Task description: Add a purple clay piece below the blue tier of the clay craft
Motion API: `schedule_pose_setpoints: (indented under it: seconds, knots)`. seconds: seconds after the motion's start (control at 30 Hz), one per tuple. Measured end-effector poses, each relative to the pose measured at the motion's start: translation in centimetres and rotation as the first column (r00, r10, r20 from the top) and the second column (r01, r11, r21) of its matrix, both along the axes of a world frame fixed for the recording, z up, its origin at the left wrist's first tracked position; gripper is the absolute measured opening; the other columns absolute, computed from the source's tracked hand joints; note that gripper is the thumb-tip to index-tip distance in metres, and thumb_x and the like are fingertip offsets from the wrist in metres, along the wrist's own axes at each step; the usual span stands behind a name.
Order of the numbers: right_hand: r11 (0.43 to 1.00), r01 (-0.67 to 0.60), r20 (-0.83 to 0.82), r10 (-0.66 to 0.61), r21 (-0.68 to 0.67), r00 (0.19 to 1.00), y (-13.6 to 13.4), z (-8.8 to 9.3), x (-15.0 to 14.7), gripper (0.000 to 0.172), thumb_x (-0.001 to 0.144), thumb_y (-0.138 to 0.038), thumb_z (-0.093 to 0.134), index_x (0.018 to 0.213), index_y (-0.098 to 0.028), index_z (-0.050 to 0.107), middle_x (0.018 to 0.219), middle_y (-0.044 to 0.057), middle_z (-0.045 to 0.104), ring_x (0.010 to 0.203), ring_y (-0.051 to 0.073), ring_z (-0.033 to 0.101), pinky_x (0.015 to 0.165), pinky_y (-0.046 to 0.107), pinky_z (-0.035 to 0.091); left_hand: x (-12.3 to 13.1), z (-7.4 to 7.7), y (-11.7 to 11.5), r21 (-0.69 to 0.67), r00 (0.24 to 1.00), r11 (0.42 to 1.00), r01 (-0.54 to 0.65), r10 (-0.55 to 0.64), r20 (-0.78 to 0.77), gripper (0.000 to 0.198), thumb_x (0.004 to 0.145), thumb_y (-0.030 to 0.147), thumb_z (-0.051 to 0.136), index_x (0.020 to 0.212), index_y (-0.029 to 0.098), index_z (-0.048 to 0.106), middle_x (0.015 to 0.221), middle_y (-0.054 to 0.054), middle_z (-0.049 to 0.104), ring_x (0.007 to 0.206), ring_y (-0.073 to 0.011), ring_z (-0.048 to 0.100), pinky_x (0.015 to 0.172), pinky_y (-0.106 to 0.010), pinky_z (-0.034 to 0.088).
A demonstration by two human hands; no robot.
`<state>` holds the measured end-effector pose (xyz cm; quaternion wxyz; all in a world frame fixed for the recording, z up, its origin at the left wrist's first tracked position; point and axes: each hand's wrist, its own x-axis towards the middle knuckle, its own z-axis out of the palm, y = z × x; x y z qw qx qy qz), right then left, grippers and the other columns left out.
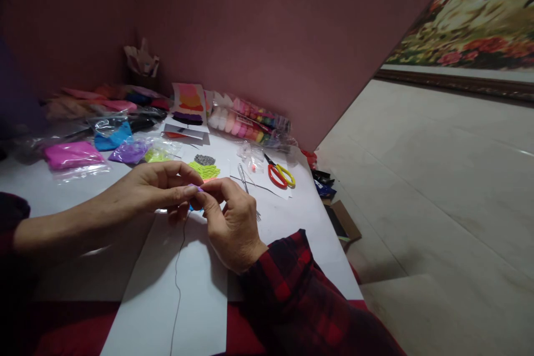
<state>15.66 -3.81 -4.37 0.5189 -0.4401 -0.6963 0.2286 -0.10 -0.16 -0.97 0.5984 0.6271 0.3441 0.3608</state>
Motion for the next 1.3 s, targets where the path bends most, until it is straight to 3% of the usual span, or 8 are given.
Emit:
schedule_pose_setpoints:
  seconds: [0.37, 0.63, 0.9, 1.3]
  knots:
    - [0.998, 0.047, -0.009, -0.046, 0.039, 0.999, 0.02, -0.14, 0.04, 0.006, 0.09, -0.023, 0.057, 0.088, -0.019, 0.062, 0.076, 0.001, 0.063, 0.066, 0.014, 0.059, 0.058, 0.029, 0.048, 0.14, 0.14, -0.08, -0.001, 1.0, 1.0, -0.002, 0.002, 0.003, 0.021, 0.077, 0.032, 0.063, 0.078, 0.011, 0.059, 0.063, 0.0, 0.065, 0.047, -0.009, 0.055, 0.047, -0.022, 0.043]
    - [0.996, 0.054, -0.015, -0.053, 0.066, 0.998, -0.05, -0.04, -0.02, 0.005, 0.089, -0.022, 0.058, 0.087, -0.02, 0.061, 0.074, 0.001, 0.064, 0.062, 0.013, 0.059, 0.054, 0.027, 0.048, 0.21, 0.43, -0.19, 0.023, 0.999, 0.999, -0.023, 0.024, -0.023, 0.008, 0.076, 0.019, 0.061, 0.078, 0.011, 0.061, 0.055, 0.002, 0.063, 0.044, -0.0095, 0.055, 0.044, -0.021, 0.043]
    - [0.998, 0.044, -0.054, -0.041, 0.053, 0.998, -0.06, 0.05, -0.08, 0.005, 0.088, -0.022, 0.058, 0.086, -0.019, 0.061, 0.072, 0.0, 0.062, 0.057, 0.012, 0.057, 0.053, 0.027, 0.049, 0.17, 0.21, -0.24, 0.044, 1.0, 0.999, -0.011, 0.011, 0.002, 0.01, 0.076, 0.021, 0.062, 0.072, 0.011, 0.06, 0.058, 0.0, 0.063, 0.043, -0.0092, 0.054, 0.043, -0.021, 0.044]
    - [0.999, 0.045, -0.124, -0.043, 0.016, 0.991, 0.1, 0.19, -0.16, 0.004, 0.087, -0.022, 0.06, 0.085, -0.02, 0.062, 0.07, -0.001, 0.062, 0.053, 0.011, 0.056, 0.049, 0.026, 0.048, 0.16, 0.35, -0.24, 0.011, 1.0, 1.0, -0.017, 0.018, -0.019, 0.013, 0.077, 0.023, 0.062, 0.08, 0.011, 0.06, 0.061, -0.001, 0.064, 0.044, -0.0101, 0.055, 0.045, -0.023, 0.043]
